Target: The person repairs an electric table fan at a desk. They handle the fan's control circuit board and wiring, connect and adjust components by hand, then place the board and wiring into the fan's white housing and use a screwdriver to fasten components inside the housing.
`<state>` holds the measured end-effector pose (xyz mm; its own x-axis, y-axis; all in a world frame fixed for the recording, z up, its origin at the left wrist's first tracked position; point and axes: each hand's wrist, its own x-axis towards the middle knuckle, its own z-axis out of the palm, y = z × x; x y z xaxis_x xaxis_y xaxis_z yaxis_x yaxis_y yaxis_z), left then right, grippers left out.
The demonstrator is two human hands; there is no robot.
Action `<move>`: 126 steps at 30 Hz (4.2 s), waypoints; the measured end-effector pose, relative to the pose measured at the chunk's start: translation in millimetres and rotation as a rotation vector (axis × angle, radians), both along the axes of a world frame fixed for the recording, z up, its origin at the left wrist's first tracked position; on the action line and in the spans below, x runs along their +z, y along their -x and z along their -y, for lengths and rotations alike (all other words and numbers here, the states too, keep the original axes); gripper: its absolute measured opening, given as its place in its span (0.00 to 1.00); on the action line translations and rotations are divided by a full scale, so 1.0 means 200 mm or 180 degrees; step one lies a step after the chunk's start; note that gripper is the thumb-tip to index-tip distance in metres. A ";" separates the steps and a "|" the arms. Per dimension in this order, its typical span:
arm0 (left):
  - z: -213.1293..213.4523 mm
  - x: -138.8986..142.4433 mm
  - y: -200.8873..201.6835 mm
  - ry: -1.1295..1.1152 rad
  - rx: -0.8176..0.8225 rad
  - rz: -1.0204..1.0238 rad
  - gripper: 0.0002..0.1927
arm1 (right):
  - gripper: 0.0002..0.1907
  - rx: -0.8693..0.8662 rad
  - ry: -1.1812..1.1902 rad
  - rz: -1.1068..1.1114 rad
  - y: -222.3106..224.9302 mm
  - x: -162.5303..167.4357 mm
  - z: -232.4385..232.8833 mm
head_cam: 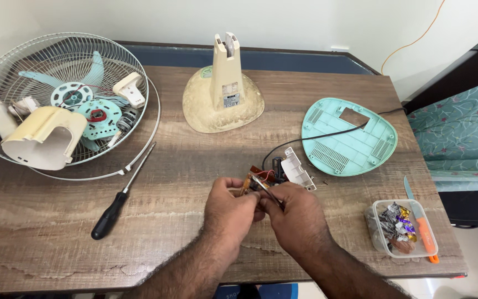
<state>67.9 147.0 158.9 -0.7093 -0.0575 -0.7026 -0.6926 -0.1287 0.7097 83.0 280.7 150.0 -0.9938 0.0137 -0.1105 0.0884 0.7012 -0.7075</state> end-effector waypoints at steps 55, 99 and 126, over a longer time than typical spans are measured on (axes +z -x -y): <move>0.08 0.02 0.05 -0.0035 -0.1229 -0.0955 0.11 | 0.13 -0.0103 0.0660 0.0879 0.03 0.16 -0.09; 0.09 0.01 0.11 0.0627 -0.1581 -0.0786 0.10 | 0.25 -0.2515 0.0471 0.1178 0.01 -0.36 -0.64; 0.06 -0.08 0.22 0.0695 -0.1678 -0.0616 0.10 | 0.19 -0.1924 -0.0627 0.0873 0.16 -0.23 -0.68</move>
<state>24.8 134.0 142.8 -0.7953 0.2083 -0.5693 -0.4789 0.3598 0.8007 50.1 416.8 104.5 -0.7420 0.6019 -0.2953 0.6615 0.5857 -0.4683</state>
